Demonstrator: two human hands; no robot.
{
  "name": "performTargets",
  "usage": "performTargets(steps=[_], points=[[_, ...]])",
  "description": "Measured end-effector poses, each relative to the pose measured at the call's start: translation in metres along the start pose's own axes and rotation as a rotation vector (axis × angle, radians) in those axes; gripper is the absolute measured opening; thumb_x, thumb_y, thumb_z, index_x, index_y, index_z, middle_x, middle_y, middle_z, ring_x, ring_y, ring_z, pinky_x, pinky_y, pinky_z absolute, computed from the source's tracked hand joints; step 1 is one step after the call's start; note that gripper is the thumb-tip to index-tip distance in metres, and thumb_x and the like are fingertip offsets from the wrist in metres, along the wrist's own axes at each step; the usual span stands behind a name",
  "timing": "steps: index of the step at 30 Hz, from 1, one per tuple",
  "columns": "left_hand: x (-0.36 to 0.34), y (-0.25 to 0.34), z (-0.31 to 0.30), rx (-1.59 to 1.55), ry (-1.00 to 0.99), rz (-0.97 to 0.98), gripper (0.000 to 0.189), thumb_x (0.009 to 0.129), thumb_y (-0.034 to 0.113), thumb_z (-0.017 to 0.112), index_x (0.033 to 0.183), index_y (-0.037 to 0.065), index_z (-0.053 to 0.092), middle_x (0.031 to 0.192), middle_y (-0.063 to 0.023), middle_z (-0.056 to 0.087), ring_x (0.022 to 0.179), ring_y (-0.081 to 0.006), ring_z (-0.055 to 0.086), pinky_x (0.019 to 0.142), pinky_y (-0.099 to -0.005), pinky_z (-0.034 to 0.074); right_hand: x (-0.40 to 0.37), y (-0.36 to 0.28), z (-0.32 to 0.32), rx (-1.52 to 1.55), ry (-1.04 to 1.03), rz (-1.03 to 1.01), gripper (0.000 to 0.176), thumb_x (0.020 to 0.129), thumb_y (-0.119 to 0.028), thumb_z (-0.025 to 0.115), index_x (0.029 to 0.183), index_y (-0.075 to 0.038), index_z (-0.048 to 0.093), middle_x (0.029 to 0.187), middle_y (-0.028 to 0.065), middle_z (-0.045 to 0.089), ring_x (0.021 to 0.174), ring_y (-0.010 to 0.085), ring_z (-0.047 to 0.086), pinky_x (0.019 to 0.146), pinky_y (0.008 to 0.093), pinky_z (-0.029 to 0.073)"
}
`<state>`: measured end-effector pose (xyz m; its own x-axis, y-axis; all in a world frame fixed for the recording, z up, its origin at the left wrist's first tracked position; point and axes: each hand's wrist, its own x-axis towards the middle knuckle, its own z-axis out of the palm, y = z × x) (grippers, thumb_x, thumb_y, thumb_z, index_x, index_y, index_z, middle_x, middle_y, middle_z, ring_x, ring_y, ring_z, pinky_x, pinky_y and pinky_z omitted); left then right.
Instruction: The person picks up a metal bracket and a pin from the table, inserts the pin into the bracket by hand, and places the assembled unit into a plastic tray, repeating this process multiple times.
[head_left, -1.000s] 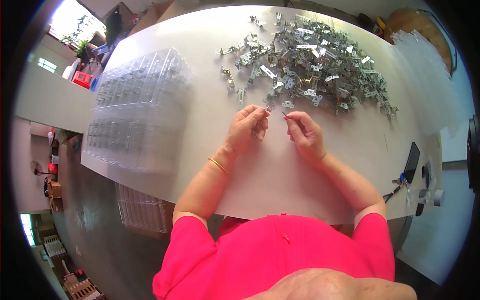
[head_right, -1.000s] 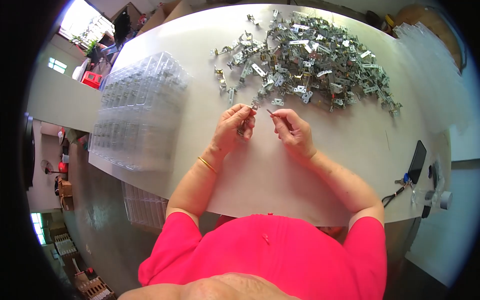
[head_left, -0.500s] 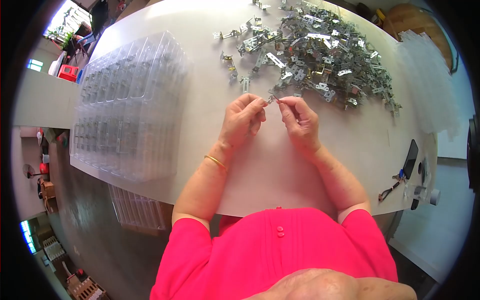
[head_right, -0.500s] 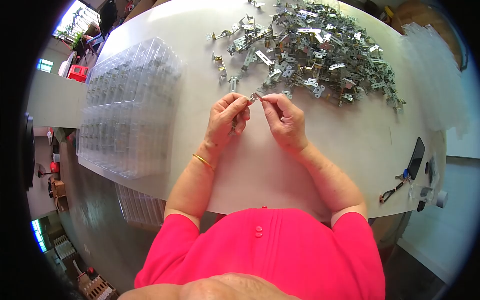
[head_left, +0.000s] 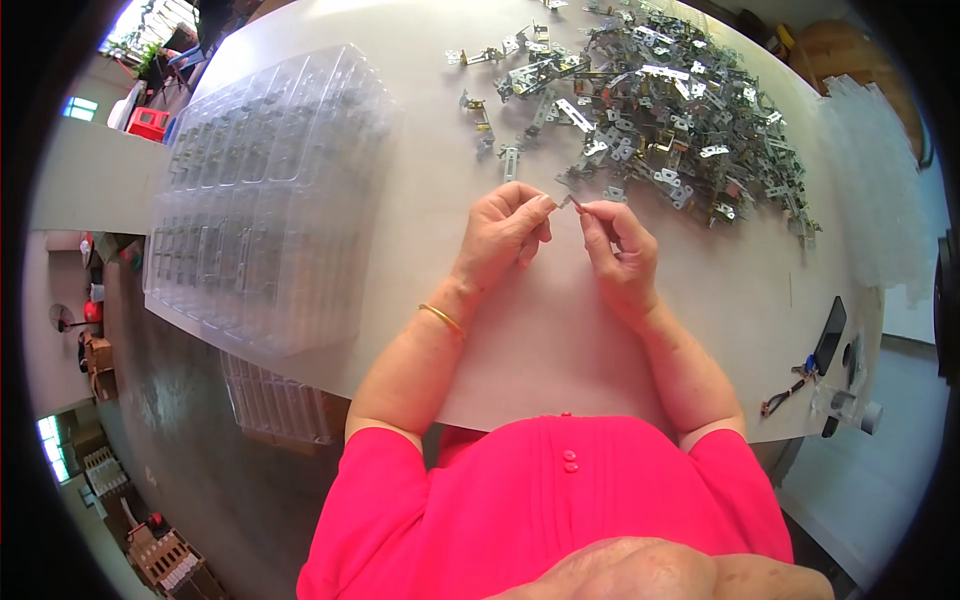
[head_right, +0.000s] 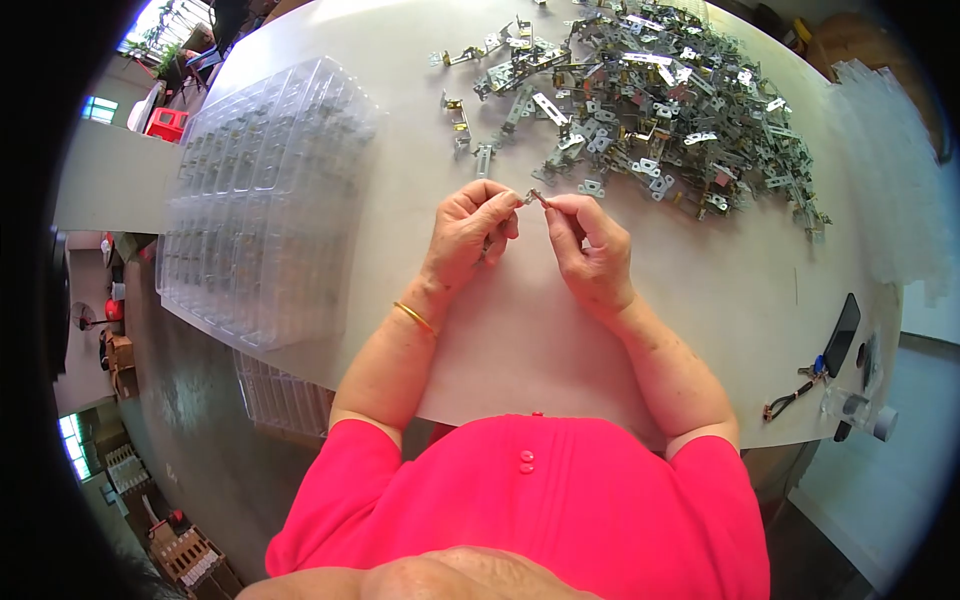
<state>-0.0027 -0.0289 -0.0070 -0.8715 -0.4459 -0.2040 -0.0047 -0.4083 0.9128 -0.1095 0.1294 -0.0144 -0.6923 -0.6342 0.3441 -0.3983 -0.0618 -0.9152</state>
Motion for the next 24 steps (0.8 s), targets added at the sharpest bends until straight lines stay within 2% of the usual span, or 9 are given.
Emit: performTargets(steps=[8, 11, 13, 14, 17, 19, 22, 24], points=[[-0.001, -0.002, 0.001, 0.106, 0.031, 0.055, 0.019, 0.102, 0.022, 0.067, 0.098, 0.003, 0.066, 0.073, -0.0028, 0.066, 0.047, -0.0045, 0.050, 0.041, -0.0200, 0.037, 0.001, -0.003, -0.001, -0.092, -0.003, -0.061, 0.010, 0.096, 0.002, 0.068, 0.105, -0.002, 0.068, 0.080, 0.0002, 0.064, 0.065, 0.0044, 0.052, 0.056, 0.0231, 0.044], [-0.003, 0.003, 0.001, 0.161, 0.041, 0.037, 0.016, 0.102, 0.019, 0.067, 0.098, 0.003, 0.066, 0.074, -0.0016, 0.066, 0.053, -0.0039, 0.053, 0.045, -0.0204, 0.040, 0.002, -0.003, 0.000, -0.124, 0.000, -0.086, 0.012, 0.096, 0.002, 0.068, 0.107, -0.003, 0.067, 0.079, 0.0003, 0.063, 0.065, 0.0048, 0.052, 0.057, 0.0233, 0.044], [-0.001, -0.007, 0.001, 0.228, 0.021, 0.151, 0.014, 0.102, 0.016, 0.067, 0.097, 0.003, 0.066, 0.075, -0.0008, 0.066, 0.059, -0.0040, 0.056, 0.050, -0.0207, 0.042, 0.002, -0.004, -0.001, -0.149, -0.017, -0.091, 0.017, 0.096, 0.003, 0.067, 0.111, -0.004, 0.066, 0.078, 0.0006, 0.062, 0.065, 0.0050, 0.053, 0.058, 0.0236, 0.044], [0.001, -0.013, 0.002, 0.263, 0.016, 0.212, 0.013, 0.101, 0.015, 0.067, 0.096, 0.002, 0.067, 0.075, -0.0004, 0.066, 0.062, -0.0040, 0.057, 0.053, -0.0208, 0.044, 0.001, -0.004, -0.001, -0.116, -0.015, -0.046, 0.018, 0.097, 0.002, 0.066, 0.114, -0.004, 0.065, 0.079, 0.0005, 0.061, 0.066, 0.0050, 0.053, 0.059, 0.0236, 0.045], [0.002, -0.022, 0.001, 0.301, -0.001, 0.225, 0.010, 0.100, 0.011, 0.068, 0.096, 0.002, 0.067, 0.077, 0.0002, 0.065, 0.070, -0.0038, 0.059, 0.061, -0.0212, 0.047, -0.003, -0.002, 0.002, -0.034, -0.050, 0.046, 0.023, 0.100, -0.001, 0.063, 0.123, -0.005, 0.062, 0.080, 0.0004, 0.061, 0.068, 0.0054, 0.054, 0.061, 0.0234, 0.046], [0.002, -0.025, 0.001, 0.349, 0.007, 0.261, 0.010, 0.099, 0.011, 0.068, 0.096, 0.002, 0.067, 0.078, 0.0001, 0.066, 0.070, -0.0045, 0.059, 0.062, -0.0221, 0.048, -0.004, -0.002, 0.000, -0.027, -0.097, 0.067, 0.025, 0.102, -0.003, 0.060, 0.127, -0.005, 0.060, 0.082, 0.0005, 0.061, 0.070, 0.0061, 0.055, 0.064, 0.0229, 0.047], [0.001, -0.025, 0.000, 0.464, 0.011, 0.376, 0.010, 0.097, 0.010, 0.070, 0.094, 0.001, 0.067, 0.079, 0.0009, 0.066, 0.071, -0.0058, 0.060, 0.062, -0.0245, 0.049, -0.005, -0.001, 0.002, 0.077, -0.115, 0.115, 0.021, 0.104, -0.006, 0.059, 0.124, -0.005, 0.062, 0.082, -0.0004, 0.060, 0.071, 0.0072, 0.055, 0.066, 0.0222, 0.047], [0.001, -0.025, 0.000, 0.496, 0.016, 0.434, 0.012, 0.096, 0.011, 0.071, 0.093, 0.000, 0.067, 0.075, -0.0028, 0.067, 0.068, -0.0084, 0.060, 0.061, -0.0283, 0.050, -0.007, 0.003, 0.001, 0.086, -0.115, 0.173, 0.017, 0.103, -0.005, 0.061, 0.119, -0.004, 0.064, 0.086, 0.0006, 0.060, 0.075, 0.0075, 0.056, 0.068, 0.0221, 0.047]])
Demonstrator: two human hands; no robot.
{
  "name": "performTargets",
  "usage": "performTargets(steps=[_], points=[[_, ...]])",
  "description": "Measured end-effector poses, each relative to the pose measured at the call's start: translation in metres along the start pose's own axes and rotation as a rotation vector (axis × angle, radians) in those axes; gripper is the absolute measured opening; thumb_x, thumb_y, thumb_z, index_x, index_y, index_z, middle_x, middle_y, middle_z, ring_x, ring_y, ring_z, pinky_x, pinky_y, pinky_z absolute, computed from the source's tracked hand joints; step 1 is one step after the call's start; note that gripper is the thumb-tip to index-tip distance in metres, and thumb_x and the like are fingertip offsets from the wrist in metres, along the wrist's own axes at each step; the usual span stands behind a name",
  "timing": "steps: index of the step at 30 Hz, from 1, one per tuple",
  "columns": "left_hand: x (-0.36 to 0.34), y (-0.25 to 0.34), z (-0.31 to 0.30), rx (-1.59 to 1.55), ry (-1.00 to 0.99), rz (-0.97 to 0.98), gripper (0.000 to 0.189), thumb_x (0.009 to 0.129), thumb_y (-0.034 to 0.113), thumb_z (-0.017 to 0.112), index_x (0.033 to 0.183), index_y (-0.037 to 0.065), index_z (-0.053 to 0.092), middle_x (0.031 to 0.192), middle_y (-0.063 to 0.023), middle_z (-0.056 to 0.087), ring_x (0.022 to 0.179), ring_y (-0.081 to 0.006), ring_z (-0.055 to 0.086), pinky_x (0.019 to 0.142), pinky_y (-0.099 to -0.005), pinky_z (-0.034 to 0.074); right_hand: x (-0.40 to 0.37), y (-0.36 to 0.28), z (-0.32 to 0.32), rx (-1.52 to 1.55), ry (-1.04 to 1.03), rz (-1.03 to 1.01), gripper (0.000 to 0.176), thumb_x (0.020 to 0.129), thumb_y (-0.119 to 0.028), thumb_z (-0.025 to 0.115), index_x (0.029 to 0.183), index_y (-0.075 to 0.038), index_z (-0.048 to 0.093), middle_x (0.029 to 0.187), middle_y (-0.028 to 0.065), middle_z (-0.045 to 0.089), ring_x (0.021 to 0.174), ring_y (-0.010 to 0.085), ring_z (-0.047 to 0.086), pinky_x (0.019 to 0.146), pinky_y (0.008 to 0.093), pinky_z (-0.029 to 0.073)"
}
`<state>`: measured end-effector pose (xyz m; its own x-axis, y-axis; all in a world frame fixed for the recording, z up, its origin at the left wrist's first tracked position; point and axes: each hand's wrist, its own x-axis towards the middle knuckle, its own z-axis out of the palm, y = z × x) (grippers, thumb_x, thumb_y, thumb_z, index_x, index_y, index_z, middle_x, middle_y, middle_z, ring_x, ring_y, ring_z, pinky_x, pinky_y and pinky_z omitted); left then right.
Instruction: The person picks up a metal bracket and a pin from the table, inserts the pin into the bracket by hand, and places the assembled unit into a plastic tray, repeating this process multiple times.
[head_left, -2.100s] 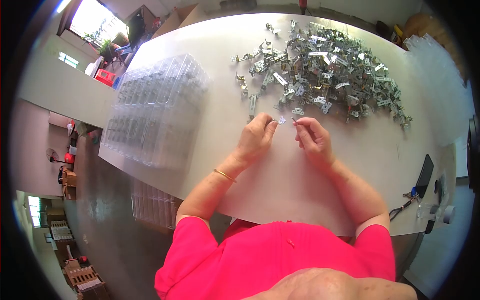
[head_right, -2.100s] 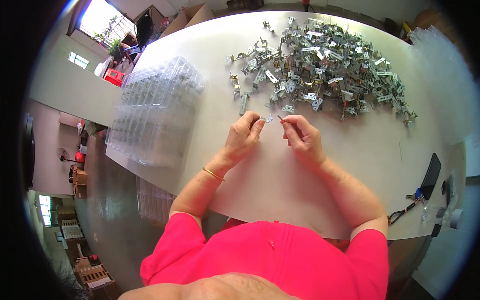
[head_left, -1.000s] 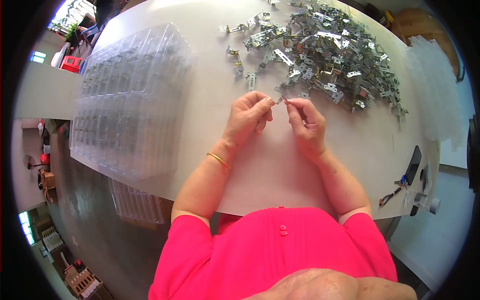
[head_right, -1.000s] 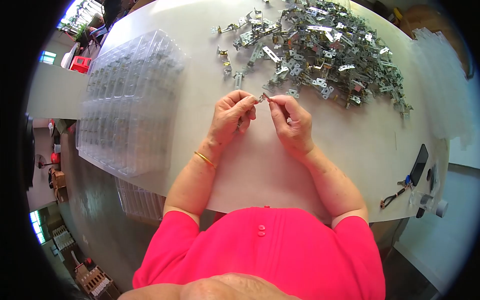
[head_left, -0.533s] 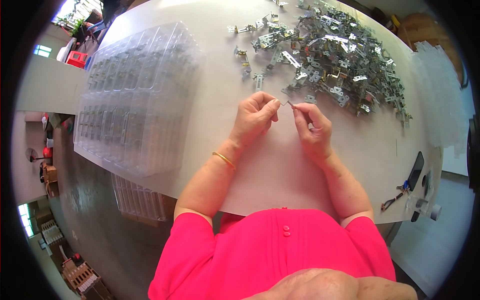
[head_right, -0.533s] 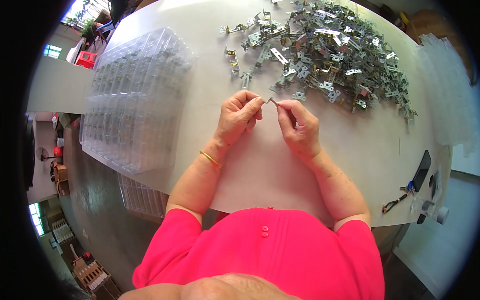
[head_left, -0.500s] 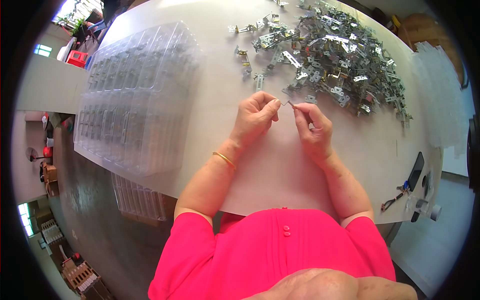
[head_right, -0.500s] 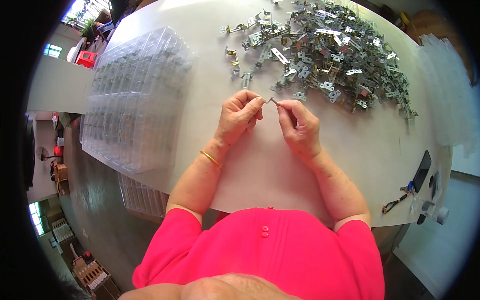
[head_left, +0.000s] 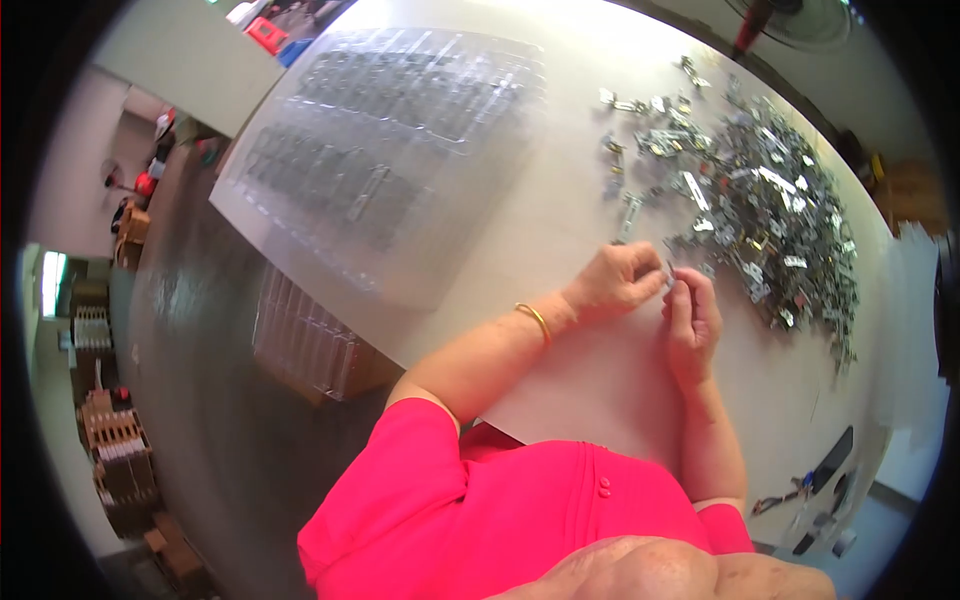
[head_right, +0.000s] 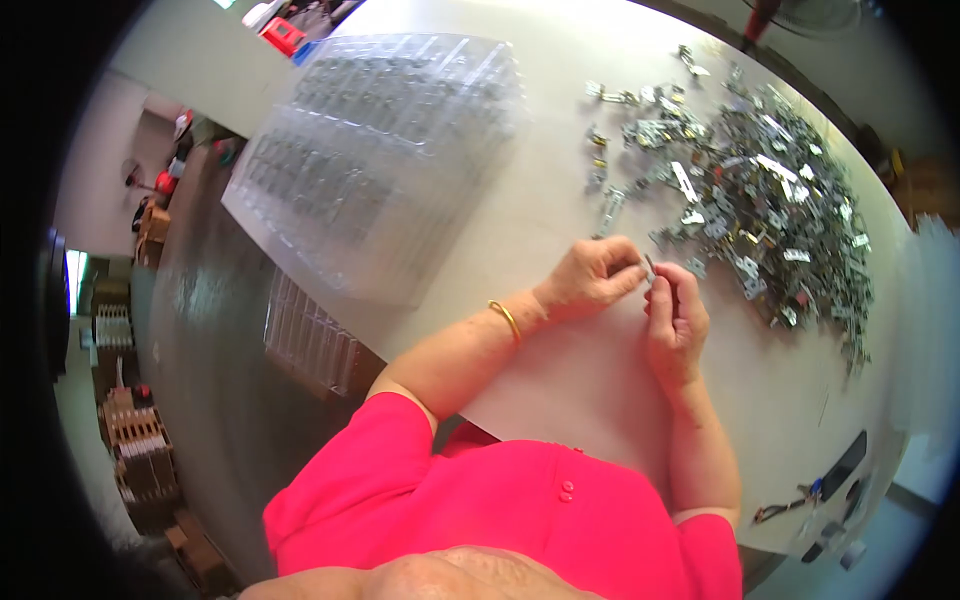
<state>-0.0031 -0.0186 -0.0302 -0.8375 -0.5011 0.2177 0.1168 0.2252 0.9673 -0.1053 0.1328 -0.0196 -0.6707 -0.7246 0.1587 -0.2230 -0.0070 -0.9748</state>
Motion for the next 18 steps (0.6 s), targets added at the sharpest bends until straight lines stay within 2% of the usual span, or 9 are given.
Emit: performTargets(steps=[1, 4, 5, 7, 10, 11, 14, 15, 18], points=[[-0.001, 0.001, 0.001, 0.032, -0.001, 0.027, 0.012, 0.095, 0.011, 0.071, 0.093, 0.000, 0.066, 0.075, -0.0043, 0.067, 0.067, -0.0089, 0.060, 0.061, -0.0292, 0.050, 0.000, 0.001, -0.001, 0.003, 0.005, 0.029, 0.015, 0.102, -0.005, 0.062, 0.117, -0.004, 0.066, 0.088, 0.0011, 0.060, 0.078, 0.0077, 0.056, 0.069, 0.0221, 0.047], [0.000, 0.003, 0.002, 0.066, -0.002, 0.070, 0.012, 0.093, 0.011, 0.073, 0.092, 0.001, 0.065, 0.074, -0.0098, 0.069, 0.065, -0.0117, 0.061, 0.060, -0.0319, 0.051, 0.007, 0.000, 0.001, -0.174, 0.042, -0.232, 0.009, 0.101, -0.003, 0.064, 0.109, -0.004, 0.069, 0.097, 0.0024, 0.058, 0.086, 0.0082, 0.055, 0.073, 0.0225, 0.046], [-0.001, 0.004, 0.001, 0.065, -0.019, 0.059, 0.012, 0.092, 0.011, 0.073, 0.091, 0.001, 0.065, 0.074, -0.0100, 0.069, 0.065, -0.0124, 0.061, 0.060, -0.0321, 0.050, 0.005, -0.005, -0.001, -0.208, 0.032, -0.176, 0.007, 0.099, -0.001, 0.065, 0.105, -0.003, 0.069, 0.105, 0.0037, 0.055, 0.092, 0.0098, 0.053, 0.077, 0.0231, 0.045], [-0.001, 0.004, 0.002, 0.117, -0.034, 0.136, 0.013, 0.091, 0.012, 0.073, 0.091, 0.001, 0.065, 0.072, -0.0112, 0.067, 0.062, -0.0155, 0.061, 0.059, -0.0326, 0.050, 0.005, -0.005, 0.000, -0.168, 0.073, -0.215, 0.008, 0.099, 0.000, 0.065, 0.105, -0.003, 0.069, 0.106, 0.0034, 0.055, 0.092, 0.0103, 0.053, 0.077, 0.0230, 0.045], [-0.003, 0.009, 0.000, 0.189, -0.128, 0.102, 0.013, 0.090, 0.011, 0.073, 0.093, 0.001, 0.065, 0.073, -0.0130, 0.066, 0.061, -0.0176, 0.061, 0.058, -0.0330, 0.049, 0.006, -0.002, 0.002, -0.066, 0.143, -0.263, 0.008, 0.101, -0.002, 0.064, 0.109, -0.004, 0.066, 0.110, 0.0030, 0.054, 0.093, 0.0093, 0.052, 0.076, 0.0221, 0.044], [-0.003, 0.007, 0.000, 0.137, -0.093, 0.133, 0.015, 0.093, 0.014, 0.073, 0.094, 0.001, 0.065, 0.073, -0.0075, 0.067, 0.062, -0.0138, 0.061, 0.057, -0.0309, 0.049, 0.007, 0.000, 0.002, -0.026, 0.170, -0.251, 0.008, 0.102, -0.003, 0.063, 0.110, -0.005, 0.065, 0.110, 0.0024, 0.055, 0.093, 0.0086, 0.052, 0.076, 0.0218, 0.043], [0.001, -0.007, 0.001, -0.229, -0.069, -0.067, 0.017, 0.097, 0.017, 0.072, 0.095, 0.002, 0.066, 0.074, -0.0006, 0.067, 0.064, -0.0101, 0.060, 0.057, -0.0282, 0.049, 0.000, 0.000, -0.001, 0.128, 0.178, -0.073, 0.009, 0.106, -0.009, 0.060, 0.113, -0.008, 0.064, 0.097, -0.0027, 0.058, 0.082, 0.0044, 0.051, 0.069, 0.0198, 0.043], [0.003, -0.010, 0.000, -0.355, -0.080, -0.092, 0.017, 0.101, 0.020, 0.069, 0.097, 0.004, 0.067, 0.074, 0.0027, 0.065, 0.063, -0.0051, 0.057, 0.054, -0.0242, 0.045, 0.002, 0.003, 0.000, 0.158, 0.166, -0.033, 0.009, 0.106, -0.010, 0.060, 0.114, -0.008, 0.065, 0.093, -0.0038, 0.058, 0.078, 0.0037, 0.051, 0.067, 0.0193, 0.042], [0.007, 0.013, -0.015, -0.465, -0.086, -0.339, 0.015, 0.101, 0.020, 0.068, 0.098, 0.006, 0.068, 0.073, 0.0004, 0.065, 0.059, -0.0025, 0.053, 0.051, -0.0219, 0.042, 0.004, 0.005, 0.000, 0.120, 0.116, -0.013, 0.010, 0.106, -0.011, 0.061, 0.113, -0.008, 0.067, 0.082, -0.0048, 0.058, 0.069, 0.0028, 0.050, 0.059, 0.0192, 0.042]])
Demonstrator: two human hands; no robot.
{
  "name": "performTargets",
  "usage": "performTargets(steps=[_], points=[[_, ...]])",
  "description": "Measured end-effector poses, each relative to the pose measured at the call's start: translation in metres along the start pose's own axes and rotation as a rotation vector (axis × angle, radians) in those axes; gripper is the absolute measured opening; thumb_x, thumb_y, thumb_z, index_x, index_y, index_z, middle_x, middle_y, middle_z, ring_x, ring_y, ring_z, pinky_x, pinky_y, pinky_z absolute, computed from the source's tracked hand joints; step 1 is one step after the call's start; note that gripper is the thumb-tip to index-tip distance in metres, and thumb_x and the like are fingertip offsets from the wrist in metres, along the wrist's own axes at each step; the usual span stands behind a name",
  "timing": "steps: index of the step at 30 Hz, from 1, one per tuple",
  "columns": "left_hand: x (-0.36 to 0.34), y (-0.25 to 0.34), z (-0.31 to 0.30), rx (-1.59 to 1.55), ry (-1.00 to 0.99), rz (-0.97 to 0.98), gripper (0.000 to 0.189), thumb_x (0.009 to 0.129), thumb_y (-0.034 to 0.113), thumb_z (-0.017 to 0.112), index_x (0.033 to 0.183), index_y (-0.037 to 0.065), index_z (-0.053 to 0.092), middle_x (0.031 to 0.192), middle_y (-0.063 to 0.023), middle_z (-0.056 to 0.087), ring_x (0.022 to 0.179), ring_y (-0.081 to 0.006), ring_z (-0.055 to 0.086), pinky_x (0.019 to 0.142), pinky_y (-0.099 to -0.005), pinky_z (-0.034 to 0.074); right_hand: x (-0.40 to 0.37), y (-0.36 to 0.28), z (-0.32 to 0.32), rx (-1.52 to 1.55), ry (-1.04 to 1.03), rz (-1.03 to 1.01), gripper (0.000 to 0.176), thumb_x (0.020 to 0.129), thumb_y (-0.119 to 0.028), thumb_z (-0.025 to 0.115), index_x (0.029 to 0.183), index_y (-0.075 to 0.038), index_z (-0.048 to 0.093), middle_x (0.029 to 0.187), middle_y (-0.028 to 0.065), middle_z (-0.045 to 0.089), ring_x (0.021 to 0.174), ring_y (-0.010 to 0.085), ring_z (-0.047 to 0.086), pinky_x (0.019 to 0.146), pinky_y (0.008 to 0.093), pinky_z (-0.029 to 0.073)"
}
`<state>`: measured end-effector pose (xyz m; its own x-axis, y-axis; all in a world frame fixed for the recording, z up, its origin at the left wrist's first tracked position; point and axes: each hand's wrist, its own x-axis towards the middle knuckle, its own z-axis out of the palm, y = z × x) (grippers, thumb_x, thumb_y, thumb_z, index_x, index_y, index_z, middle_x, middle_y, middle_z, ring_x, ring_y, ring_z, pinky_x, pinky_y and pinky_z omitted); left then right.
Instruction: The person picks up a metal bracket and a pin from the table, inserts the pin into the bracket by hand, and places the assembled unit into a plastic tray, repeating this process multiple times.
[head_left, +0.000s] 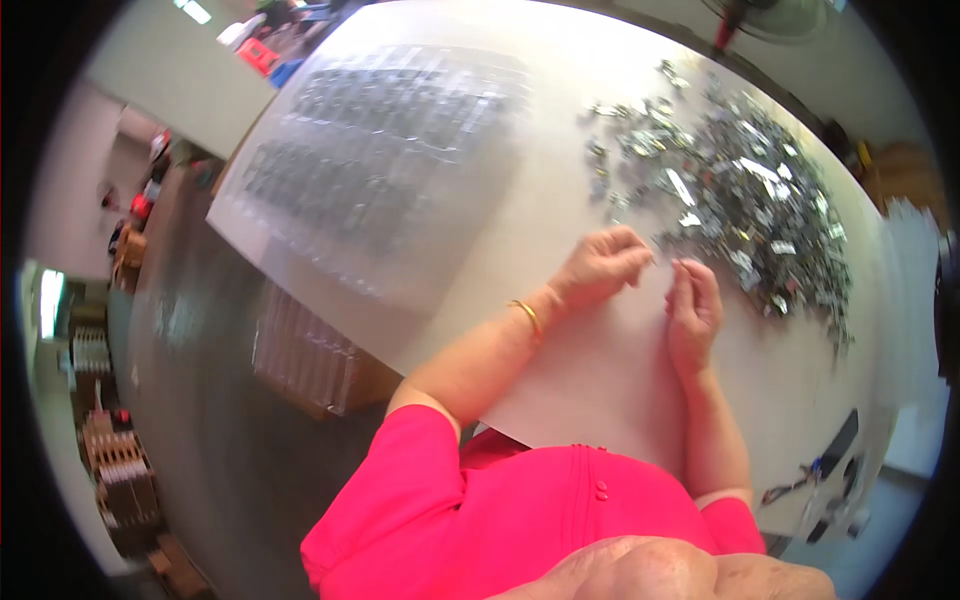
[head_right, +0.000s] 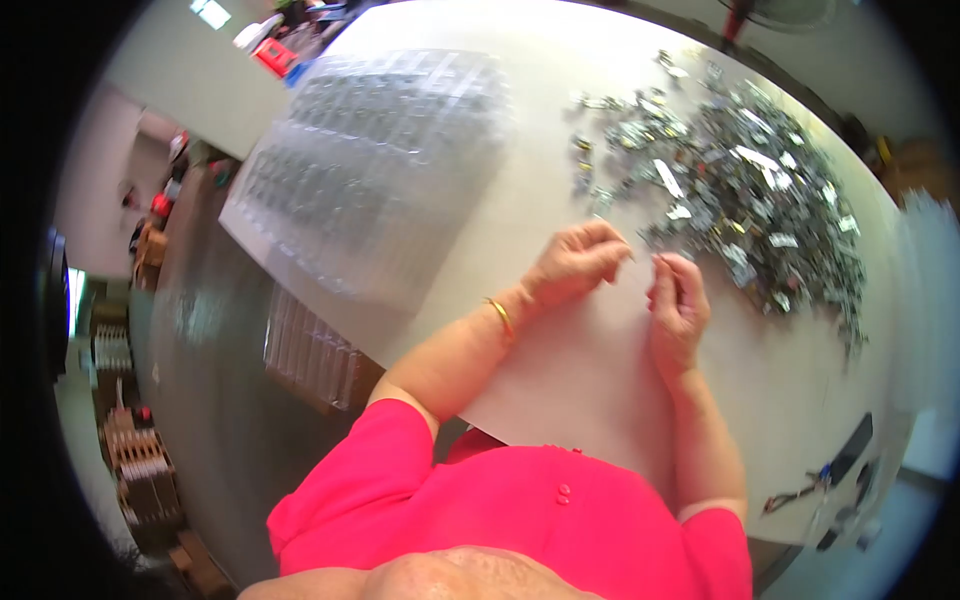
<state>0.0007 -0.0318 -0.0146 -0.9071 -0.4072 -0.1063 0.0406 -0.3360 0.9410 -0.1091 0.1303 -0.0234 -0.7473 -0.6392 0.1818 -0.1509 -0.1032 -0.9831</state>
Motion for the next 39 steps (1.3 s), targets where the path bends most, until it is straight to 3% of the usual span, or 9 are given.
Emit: performTargets(steps=[5, 15, 39], points=[[0.006, -0.002, -0.004, -0.186, 0.050, -0.030, 0.014, 0.103, 0.018, 0.064, 0.098, 0.005, 0.068, 0.072, -0.0051, 0.067, 0.041, -0.0049, 0.046, 0.039, -0.0202, 0.033, -0.001, -0.002, 0.005, -0.042, 0.021, -0.009, 0.007, 0.102, -0.010, 0.067, 0.107, -0.006, 0.070, 0.078, -0.0055, 0.059, 0.067, 0.0028, 0.052, 0.058, 0.0201, 0.042], [0.004, 0.001, -0.004, -0.132, 0.013, -0.008, 0.016, 0.103, 0.019, 0.064, 0.099, 0.004, 0.067, 0.073, -0.0065, 0.067, 0.042, -0.0060, 0.046, 0.039, -0.0204, 0.033, -0.002, -0.006, 0.005, -0.051, -0.004, 0.018, 0.006, 0.101, -0.010, 0.069, 0.102, -0.004, 0.070, 0.071, -0.0087, 0.053, 0.064, 0.0010, 0.044, 0.054, 0.0219, 0.036], [0.003, 0.002, -0.002, -0.041, 0.004, 0.039, 0.016, 0.103, 0.019, 0.064, 0.100, 0.004, 0.067, 0.073, -0.0061, 0.066, 0.044, -0.0057, 0.045, 0.041, -0.0198, 0.032, -0.004, -0.012, 0.004, -0.157, 0.020, -0.052, 0.004, 0.099, -0.007, 0.069, 0.099, -0.004, 0.069, 0.068, -0.0068, 0.053, 0.062, 0.0021, 0.044, 0.053, 0.0235, 0.037]])
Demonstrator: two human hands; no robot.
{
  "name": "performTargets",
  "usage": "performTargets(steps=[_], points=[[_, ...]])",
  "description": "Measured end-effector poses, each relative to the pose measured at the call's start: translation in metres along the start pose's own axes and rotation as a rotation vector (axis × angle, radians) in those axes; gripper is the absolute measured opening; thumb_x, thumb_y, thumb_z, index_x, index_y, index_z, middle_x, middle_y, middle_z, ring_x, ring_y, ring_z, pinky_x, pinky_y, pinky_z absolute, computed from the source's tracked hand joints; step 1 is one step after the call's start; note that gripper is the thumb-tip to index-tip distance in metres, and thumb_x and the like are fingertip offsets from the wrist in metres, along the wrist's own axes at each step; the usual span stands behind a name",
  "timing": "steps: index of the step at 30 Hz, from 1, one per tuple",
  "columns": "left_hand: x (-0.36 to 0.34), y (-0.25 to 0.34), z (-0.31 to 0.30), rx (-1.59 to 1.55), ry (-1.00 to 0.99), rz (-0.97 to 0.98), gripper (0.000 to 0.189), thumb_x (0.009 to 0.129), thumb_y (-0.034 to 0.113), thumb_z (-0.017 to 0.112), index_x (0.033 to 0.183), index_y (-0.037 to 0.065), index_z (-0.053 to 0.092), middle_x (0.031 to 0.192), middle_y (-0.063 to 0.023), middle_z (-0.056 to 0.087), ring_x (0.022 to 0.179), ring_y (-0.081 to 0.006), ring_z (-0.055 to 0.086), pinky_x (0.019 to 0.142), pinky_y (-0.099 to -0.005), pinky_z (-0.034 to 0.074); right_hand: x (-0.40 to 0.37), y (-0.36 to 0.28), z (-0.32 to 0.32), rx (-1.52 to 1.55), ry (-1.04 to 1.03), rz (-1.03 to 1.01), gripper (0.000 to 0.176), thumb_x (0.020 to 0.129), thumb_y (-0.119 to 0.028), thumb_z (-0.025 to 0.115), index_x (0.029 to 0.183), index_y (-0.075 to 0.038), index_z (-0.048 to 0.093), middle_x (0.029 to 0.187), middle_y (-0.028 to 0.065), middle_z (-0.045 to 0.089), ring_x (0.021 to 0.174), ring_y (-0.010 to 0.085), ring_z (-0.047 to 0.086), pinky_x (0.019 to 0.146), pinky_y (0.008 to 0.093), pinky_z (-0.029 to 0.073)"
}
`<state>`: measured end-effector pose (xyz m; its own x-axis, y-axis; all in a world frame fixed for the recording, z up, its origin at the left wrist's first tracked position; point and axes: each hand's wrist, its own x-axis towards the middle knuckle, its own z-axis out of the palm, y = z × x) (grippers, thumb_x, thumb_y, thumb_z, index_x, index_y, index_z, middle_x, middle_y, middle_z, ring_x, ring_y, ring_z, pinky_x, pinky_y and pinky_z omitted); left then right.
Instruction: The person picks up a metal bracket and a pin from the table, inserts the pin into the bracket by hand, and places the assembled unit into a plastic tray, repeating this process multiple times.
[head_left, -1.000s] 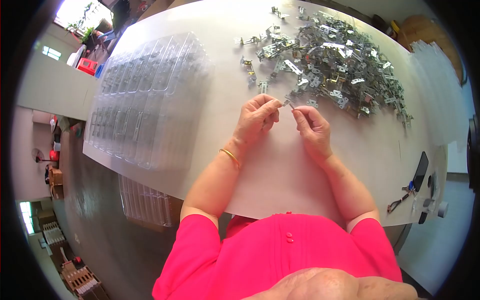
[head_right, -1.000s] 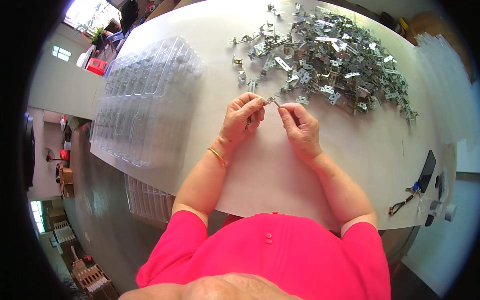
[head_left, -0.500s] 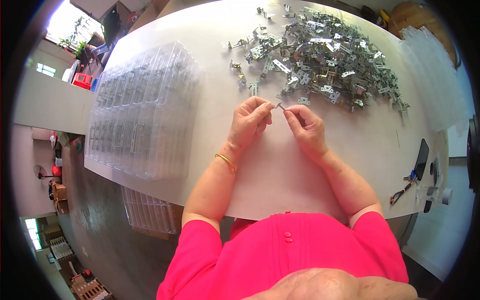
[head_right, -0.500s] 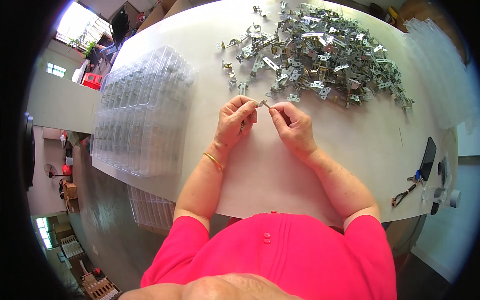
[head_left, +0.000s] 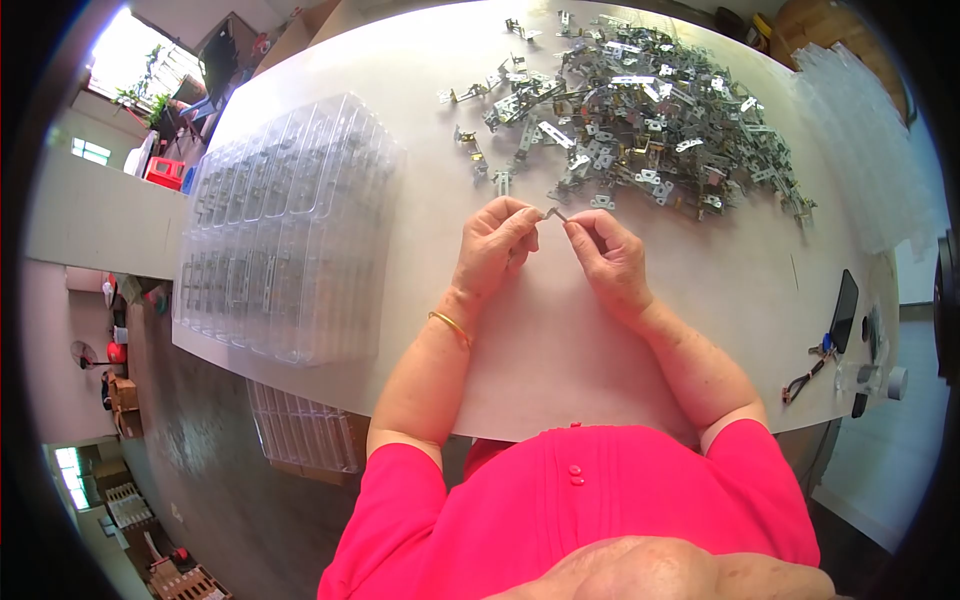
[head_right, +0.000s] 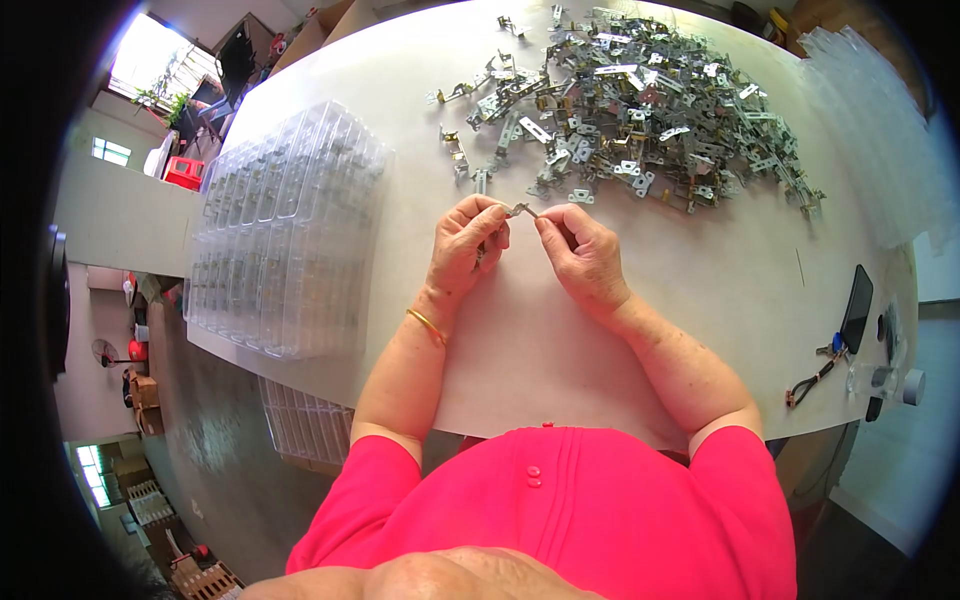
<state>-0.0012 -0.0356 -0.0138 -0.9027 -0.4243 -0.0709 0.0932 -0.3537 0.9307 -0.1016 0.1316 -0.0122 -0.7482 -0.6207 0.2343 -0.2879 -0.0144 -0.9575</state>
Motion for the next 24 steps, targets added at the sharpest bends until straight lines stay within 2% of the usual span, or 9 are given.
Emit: performTargets(steps=[12, 15, 18, 21, 22, 24], points=[[-0.0013, 0.0014, 0.0013, 0.039, -0.011, -0.009, 0.015, 0.103, 0.018, 0.065, 0.099, 0.004, 0.067, 0.073, -0.0057, 0.066, 0.046, -0.0052, 0.046, 0.042, -0.0196, 0.033, 0.0006, -0.0019, -0.0013, -0.019, -0.008, 0.007, 0.005, 0.100, -0.008, 0.069, 0.098, -0.003, 0.068, 0.066, -0.0061, 0.052, 0.061, 0.0026, 0.043, 0.053, 0.0245, 0.037], [-0.0011, 0.0017, 0.0016, 0.081, -0.013, -0.020, 0.015, 0.103, 0.018, 0.065, 0.098, 0.004, 0.067, 0.073, -0.0048, 0.066, 0.047, -0.0049, 0.047, 0.042, -0.0196, 0.034, 0.0010, 0.0046, -0.0006, -0.017, -0.035, 0.024, 0.009, 0.102, -0.011, 0.065, 0.107, -0.004, 0.067, 0.069, -0.0053, 0.053, 0.062, 0.0031, 0.044, 0.054, 0.0242, 0.038], [-0.0036, 0.0058, 0.0041, 0.083, -0.008, -0.048, 0.015, 0.100, 0.019, 0.069, 0.098, 0.004, 0.067, 0.074, -0.0022, 0.067, 0.056, -0.0030, 0.050, 0.048, -0.0196, 0.037, 0.0002, 0.0039, 0.0016, 0.091, -0.100, 0.155, 0.014, 0.107, -0.012, 0.057, 0.118, -0.005, 0.063, 0.077, -0.0025, 0.057, 0.064, 0.0046, 0.049, 0.056, 0.0232, 0.042], [-0.0042, -0.0032, 0.0053, 0.197, -0.035, -0.016, 0.015, 0.101, 0.018, 0.068, 0.101, 0.003, 0.068, 0.074, -0.0016, 0.066, 0.055, -0.0031, 0.050, 0.048, -0.0198, 0.037, 0.0016, -0.0008, 0.0004, 0.270, -0.185, 0.282, 0.019, 0.110, -0.012, 0.049, 0.125, -0.006, 0.059, 0.085, 0.0014, 0.061, 0.066, 0.0072, 0.054, 0.059, 0.0237, 0.048], [-0.0074, 0.0040, 0.0073, 0.205, -0.050, -0.048, 0.016, 0.100, 0.019, 0.069, 0.102, 0.004, 0.069, 0.075, -0.0005, 0.067, 0.059, -0.0024, 0.051, 0.051, -0.0197, 0.037, 0.0030, 0.0007, -0.0022, 0.301, -0.215, 0.296, 0.021, 0.110, -0.010, 0.045, 0.126, -0.005, 0.058, 0.090, 0.0041, 0.063, 0.069, 0.0097, 0.060, 0.063, 0.0258, 0.053], [-0.0050, -0.0028, 0.0029, 0.182, -0.085, -0.014, 0.016, 0.100, 0.021, 0.070, 0.102, 0.005, 0.068, 0.075, -0.0001, 0.066, 0.060, -0.0024, 0.052, 0.051, -0.0198, 0.038, 0.0065, 0.0007, -0.0051, 0.414, -0.275, 0.377, 0.022, 0.111, -0.011, 0.044, 0.126, -0.004, 0.059, 0.091, 0.0055, 0.064, 0.072, 0.0113, 0.063, 0.066, 0.0274, 0.056]])
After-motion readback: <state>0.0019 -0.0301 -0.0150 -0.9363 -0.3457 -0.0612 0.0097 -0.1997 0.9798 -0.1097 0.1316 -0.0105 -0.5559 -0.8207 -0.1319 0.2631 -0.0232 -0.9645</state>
